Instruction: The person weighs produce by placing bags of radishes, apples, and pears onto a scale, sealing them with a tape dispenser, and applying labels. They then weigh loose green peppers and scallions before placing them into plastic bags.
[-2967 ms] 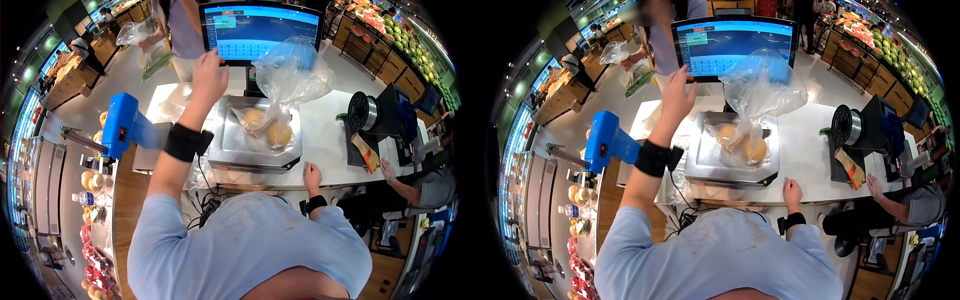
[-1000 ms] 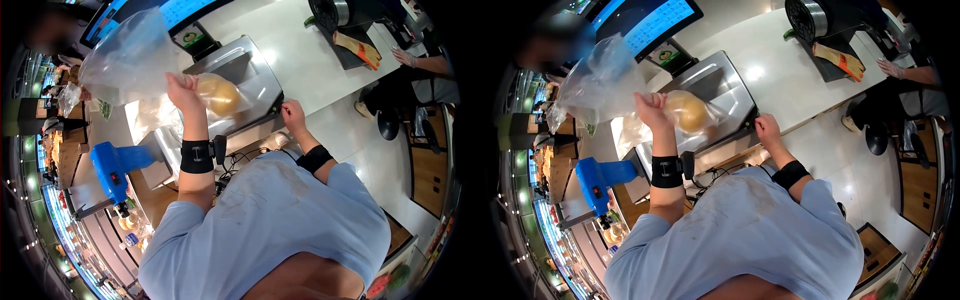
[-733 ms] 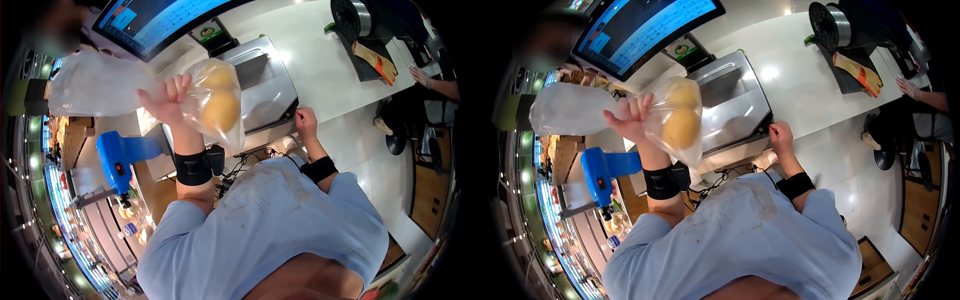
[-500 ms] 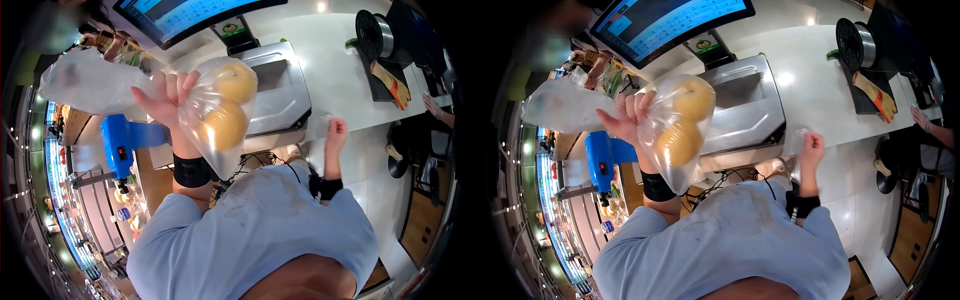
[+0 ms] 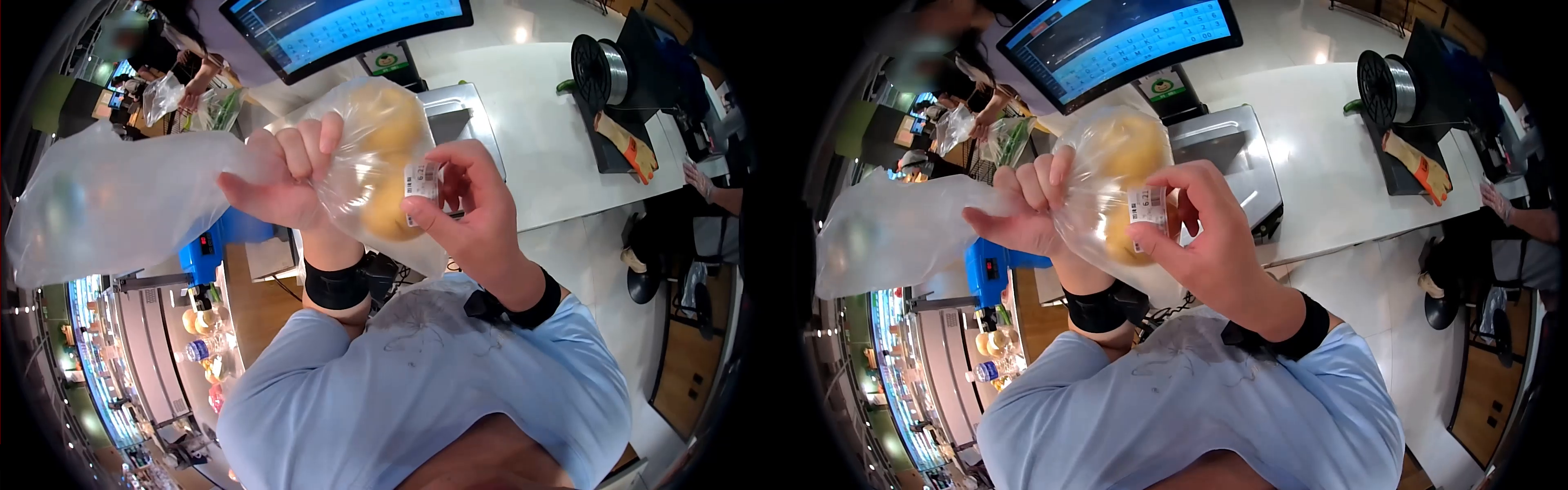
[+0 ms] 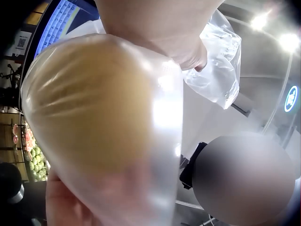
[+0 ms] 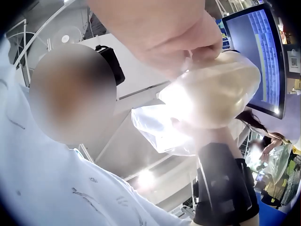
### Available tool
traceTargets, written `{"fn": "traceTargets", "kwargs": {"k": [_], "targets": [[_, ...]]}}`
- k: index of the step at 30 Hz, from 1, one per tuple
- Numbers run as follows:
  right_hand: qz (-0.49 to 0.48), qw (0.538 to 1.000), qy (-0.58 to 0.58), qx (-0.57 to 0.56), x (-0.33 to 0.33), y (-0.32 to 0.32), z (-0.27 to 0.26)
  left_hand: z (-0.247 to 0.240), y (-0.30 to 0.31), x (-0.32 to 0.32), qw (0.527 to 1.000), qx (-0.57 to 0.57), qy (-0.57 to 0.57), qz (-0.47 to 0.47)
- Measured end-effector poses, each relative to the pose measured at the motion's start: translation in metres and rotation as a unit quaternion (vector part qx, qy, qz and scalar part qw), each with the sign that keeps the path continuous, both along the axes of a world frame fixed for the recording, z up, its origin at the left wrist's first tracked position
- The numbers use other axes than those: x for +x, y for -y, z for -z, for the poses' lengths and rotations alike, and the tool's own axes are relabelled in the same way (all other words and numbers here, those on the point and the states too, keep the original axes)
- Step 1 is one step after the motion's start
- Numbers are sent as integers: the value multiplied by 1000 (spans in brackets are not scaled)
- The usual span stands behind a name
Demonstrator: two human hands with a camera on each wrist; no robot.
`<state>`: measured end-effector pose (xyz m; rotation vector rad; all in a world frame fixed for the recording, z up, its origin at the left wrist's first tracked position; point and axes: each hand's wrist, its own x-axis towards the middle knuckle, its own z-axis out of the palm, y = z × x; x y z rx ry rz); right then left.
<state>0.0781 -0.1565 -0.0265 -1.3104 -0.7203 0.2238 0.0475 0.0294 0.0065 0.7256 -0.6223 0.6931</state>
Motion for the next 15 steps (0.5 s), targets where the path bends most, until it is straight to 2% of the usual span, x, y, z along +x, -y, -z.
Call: {"fn": "traceTargets", "kwargs": {"k": [1,3,7,10,11,12,13,15], "targets": [[-3,1000,3,-2,-1,1,-4,-4,3,-4,1000,-10,20,14],[3,994,106,-39,-1,2,-15,-12,7,-12,998,-18,45,28],[-17,995,94,-42,-9,-3,-18,-20,1,-23,999,-6,53,6],[23,988,142,-48,-2,-7,-18,-16,-7,-23,999,-1,48,-3],[70,947,308,-63,2,-5,-12,-15,-8,-24,999,-3,37,-6],[115,875,465,-75,5,-6,-7,-15,-8,-24,999,-4,38,-7],[112,874,468,-75,6,-7,-5,-15,-6,-24,999,-31,23,-22],[-29,931,336,-143,6,-11,2,-14,0,-24,997,-61,6,-40]]}}
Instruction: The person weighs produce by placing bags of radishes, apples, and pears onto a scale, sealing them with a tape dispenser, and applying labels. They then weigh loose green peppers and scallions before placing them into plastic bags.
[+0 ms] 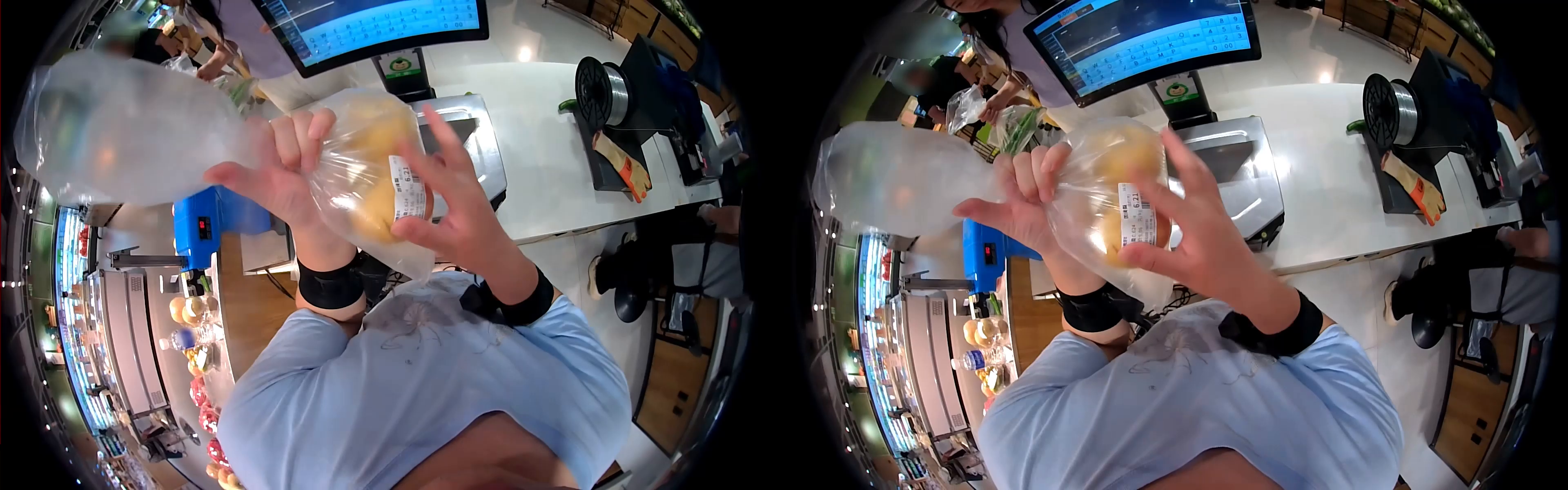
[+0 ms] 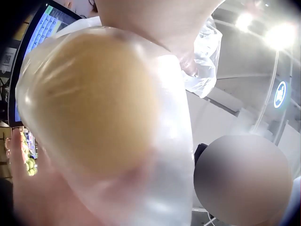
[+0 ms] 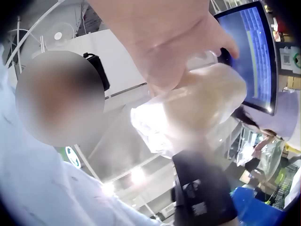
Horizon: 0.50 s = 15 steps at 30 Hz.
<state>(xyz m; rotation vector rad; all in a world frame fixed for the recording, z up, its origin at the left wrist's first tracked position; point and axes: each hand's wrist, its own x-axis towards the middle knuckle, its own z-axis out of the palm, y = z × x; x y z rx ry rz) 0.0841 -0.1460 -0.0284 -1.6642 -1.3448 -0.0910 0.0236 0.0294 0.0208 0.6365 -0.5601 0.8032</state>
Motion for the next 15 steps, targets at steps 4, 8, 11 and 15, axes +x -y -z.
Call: {"fn": "traceTargets", "kwargs": {"k": [4,8,11,15], "targets": [[-188,859,-460,122,7,-41,47,-5,12,3,996,-8,-54,-66],[-532,384,-729,192,13,-63,62,5,6,-7,848,249,-371,-286],[-435,429,-768,192,12,-72,87,9,-1,-5,870,256,-370,-201],[-95,759,-586,268,15,-78,155,17,-35,-26,701,406,-419,-410]]}}
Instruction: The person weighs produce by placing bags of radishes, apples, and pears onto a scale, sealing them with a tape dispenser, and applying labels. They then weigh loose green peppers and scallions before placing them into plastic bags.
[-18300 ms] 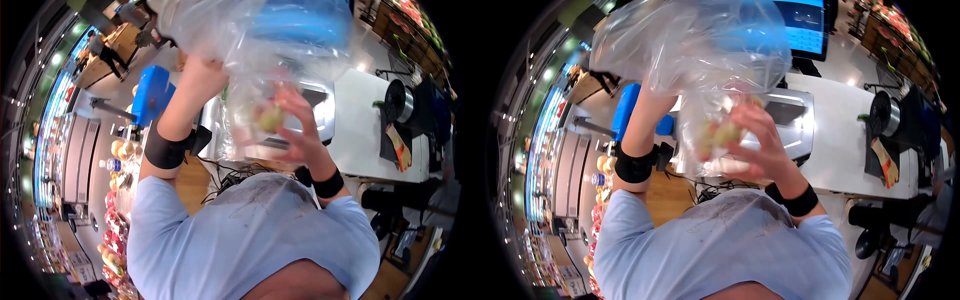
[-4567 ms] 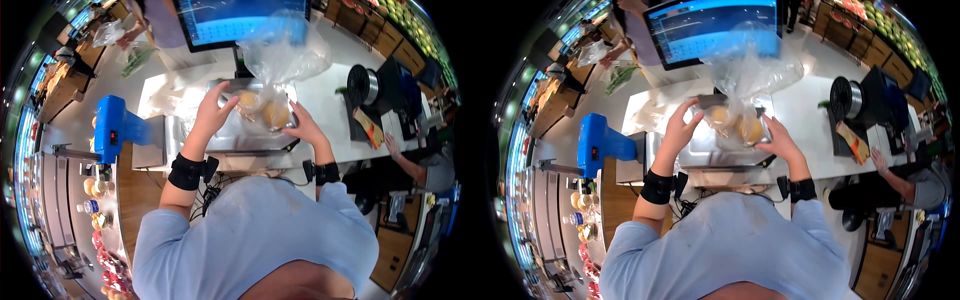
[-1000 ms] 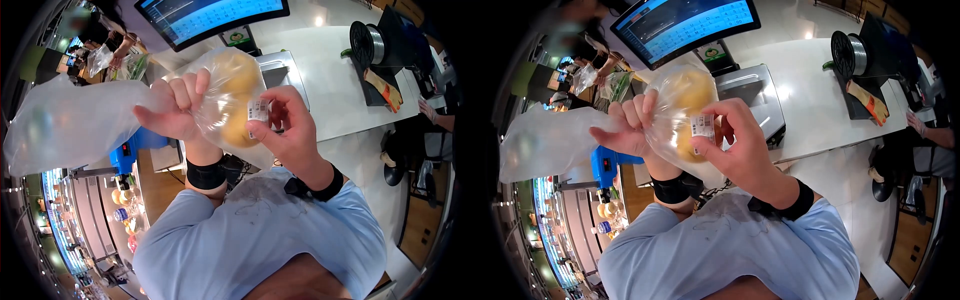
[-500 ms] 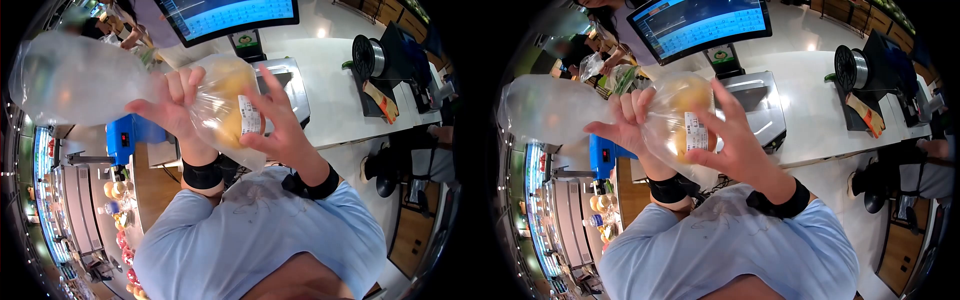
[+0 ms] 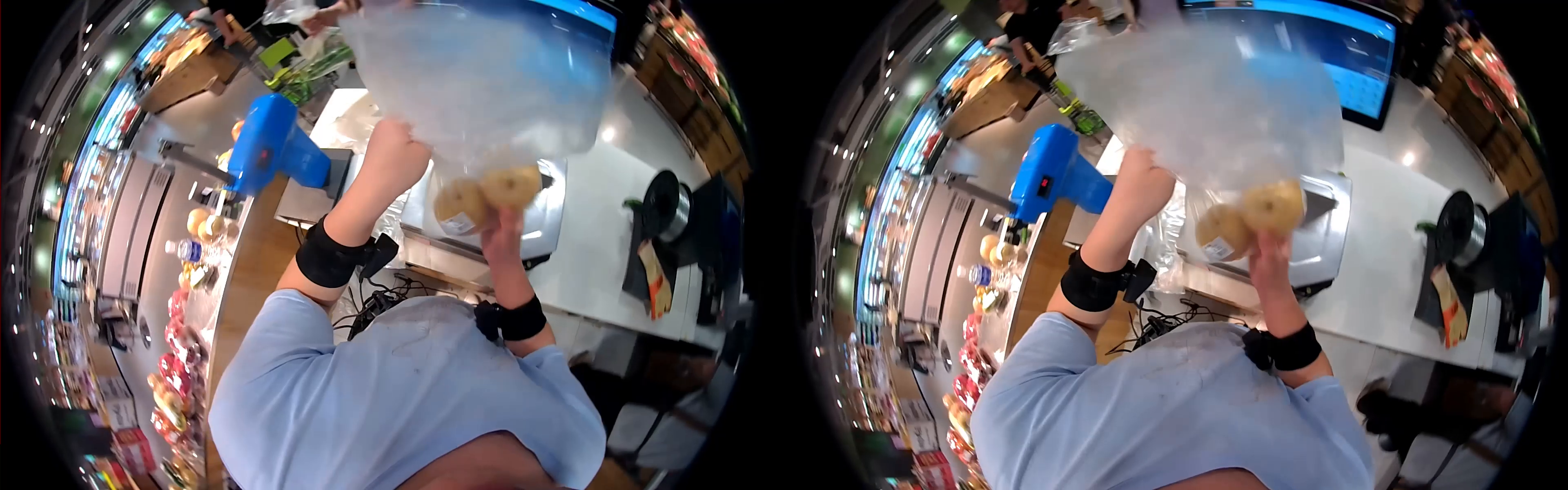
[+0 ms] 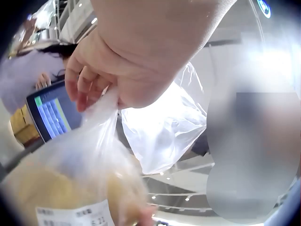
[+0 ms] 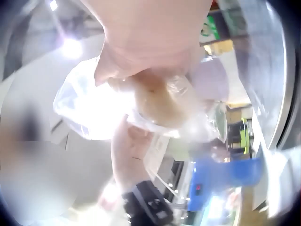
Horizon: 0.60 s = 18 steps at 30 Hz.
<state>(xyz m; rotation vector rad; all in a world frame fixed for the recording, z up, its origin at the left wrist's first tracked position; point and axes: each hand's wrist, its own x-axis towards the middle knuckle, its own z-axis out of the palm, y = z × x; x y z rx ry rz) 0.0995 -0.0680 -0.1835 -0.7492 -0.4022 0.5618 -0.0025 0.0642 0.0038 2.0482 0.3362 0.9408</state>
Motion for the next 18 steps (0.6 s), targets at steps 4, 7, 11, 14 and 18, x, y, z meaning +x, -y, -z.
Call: {"fn": "traceTargets", "kwargs": {"k": [4,7,11,14,18], "targets": [[-37,885,394,246,10,30,-63,1,-13,-29,952,159,-221,-142],[-99,935,314,134,25,47,-38,15,-13,-46,960,196,-201,0],[-284,898,337,-7,12,-23,-63,37,-33,-73,969,126,-212,-18],[-373,792,478,-70,-40,-126,-74,20,-52,-104,984,70,-130,-95],[-383,695,579,-186,-130,-195,-66,14,-72,-168,896,72,-325,-294]]}}
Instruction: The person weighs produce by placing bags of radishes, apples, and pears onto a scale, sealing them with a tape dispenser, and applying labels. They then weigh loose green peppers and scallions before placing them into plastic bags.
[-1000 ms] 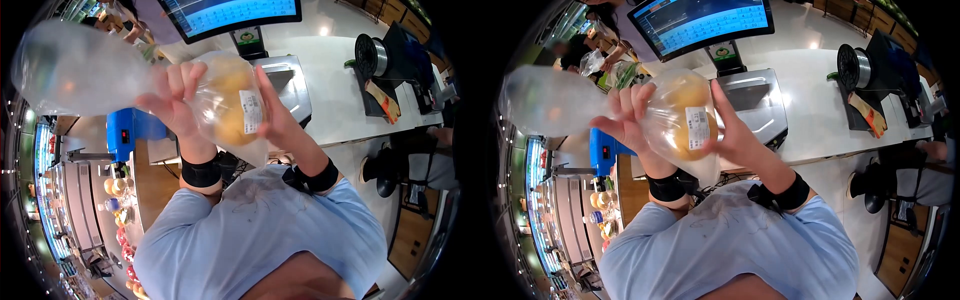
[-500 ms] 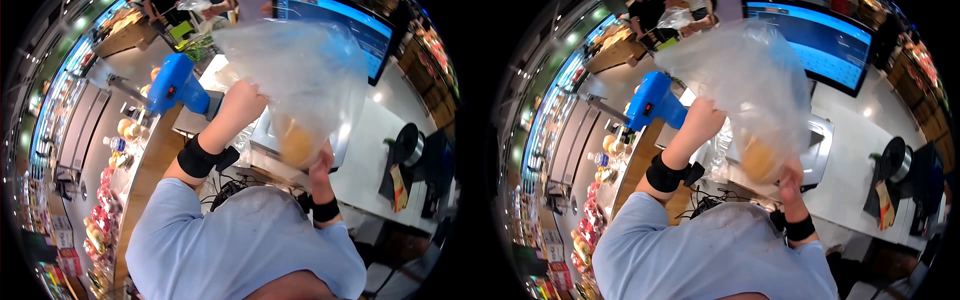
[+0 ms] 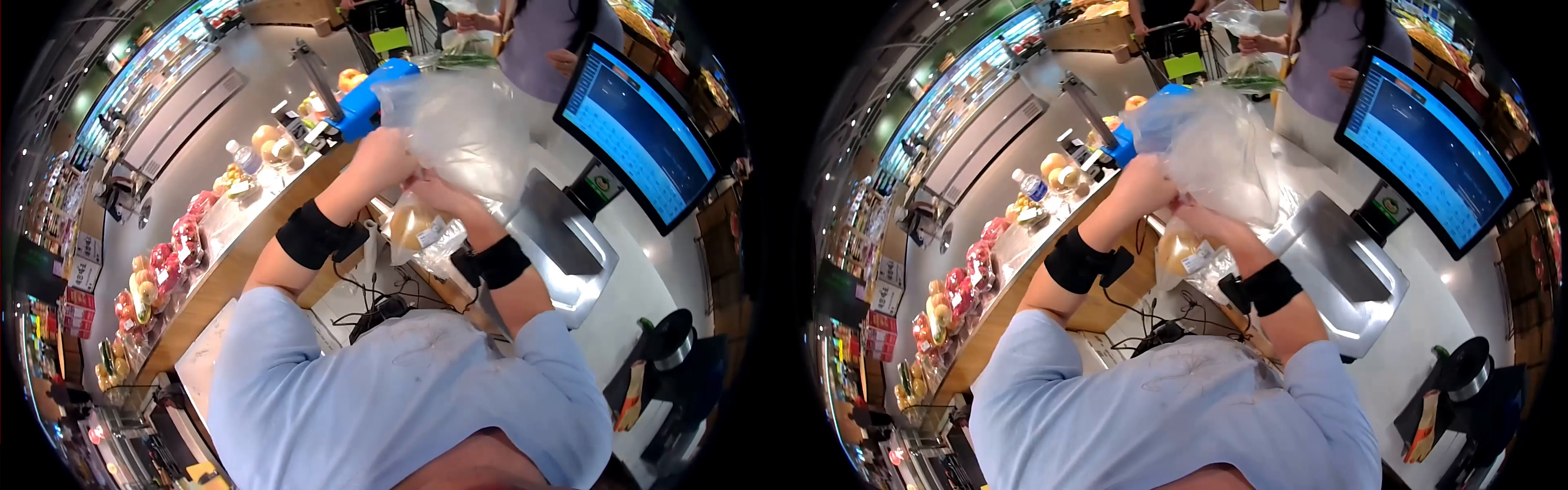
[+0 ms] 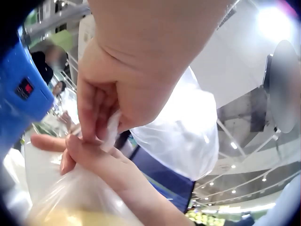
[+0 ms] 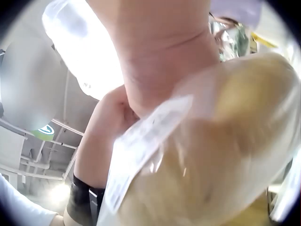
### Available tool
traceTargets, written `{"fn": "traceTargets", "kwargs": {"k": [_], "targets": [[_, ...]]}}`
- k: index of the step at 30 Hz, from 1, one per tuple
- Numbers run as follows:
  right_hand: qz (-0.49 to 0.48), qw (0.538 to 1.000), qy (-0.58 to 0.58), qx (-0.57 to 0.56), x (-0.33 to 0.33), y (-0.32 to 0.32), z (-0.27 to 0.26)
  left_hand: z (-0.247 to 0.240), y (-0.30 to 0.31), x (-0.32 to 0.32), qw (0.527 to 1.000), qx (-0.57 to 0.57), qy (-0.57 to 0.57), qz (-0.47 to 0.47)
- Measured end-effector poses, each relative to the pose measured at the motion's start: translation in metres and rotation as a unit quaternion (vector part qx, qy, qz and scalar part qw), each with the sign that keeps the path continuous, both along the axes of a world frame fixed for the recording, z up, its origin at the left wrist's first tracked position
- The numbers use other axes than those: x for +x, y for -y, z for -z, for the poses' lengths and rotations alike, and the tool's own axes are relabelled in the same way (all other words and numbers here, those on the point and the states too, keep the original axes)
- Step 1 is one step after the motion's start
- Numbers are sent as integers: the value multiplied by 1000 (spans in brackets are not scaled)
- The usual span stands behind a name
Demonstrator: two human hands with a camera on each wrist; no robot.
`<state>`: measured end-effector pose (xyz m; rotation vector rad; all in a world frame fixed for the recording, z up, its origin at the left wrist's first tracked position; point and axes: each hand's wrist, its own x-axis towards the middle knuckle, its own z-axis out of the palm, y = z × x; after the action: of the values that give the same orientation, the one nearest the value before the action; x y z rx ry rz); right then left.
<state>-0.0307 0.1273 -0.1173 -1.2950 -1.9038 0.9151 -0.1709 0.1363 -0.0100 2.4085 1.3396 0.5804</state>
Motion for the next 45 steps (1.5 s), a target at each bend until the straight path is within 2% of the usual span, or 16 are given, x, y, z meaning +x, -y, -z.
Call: {"fn": "traceTargets", "kwargs": {"k": [1,3,7,10,12,13,16,23,25,32,36,38,40,42,44,45], "targets": [[46,997,24,-54,-21,-4,1,0,-1,-14,993,75,-74,-51],[29,999,-10,28,-57,-24,14,8,-10,-46,955,214,-162,-127],[154,971,53,176,-128,-31,28,35,-45,-106,924,325,-134,-153],[195,964,60,170,-159,-47,23,39,-68,-124,851,483,-91,-183],[190,969,64,145,-169,-62,25,34,-74,-118,888,385,-30,-250],[208,963,44,163,-172,-66,30,31,-78,-116,919,247,-70,-299],[218,955,22,202,-178,-78,45,38,-91,-119,921,146,-77,-353],[200,958,90,182,-198,-91,43,48,-114,-133,938,107,-119,-309],[194,959,108,179,-198,-91,38,39,-107,-127,924,55,-76,-372],[173,964,114,167,-183,-81,27,63,-123,-140,941,75,-143,-298],[214,947,71,231,-169,-55,31,42,-70,-116,915,185,-101,-345],[154,962,108,198,-149,-44,16,31,-52,-101,898,319,-115,-282],[146,962,113,200,-124,-27,1,36,-43,-83,909,338,-43,-241],[91,979,-10,182,-93,-26,7,35,-34,-56,961,79,8,-266],[124,974,-62,180,-67,-19,19,46,-37,-34,970,74,38,-228],[112,950,-236,170,-56,-4,16,51,-32,-26,984,56,136,-100]]}}
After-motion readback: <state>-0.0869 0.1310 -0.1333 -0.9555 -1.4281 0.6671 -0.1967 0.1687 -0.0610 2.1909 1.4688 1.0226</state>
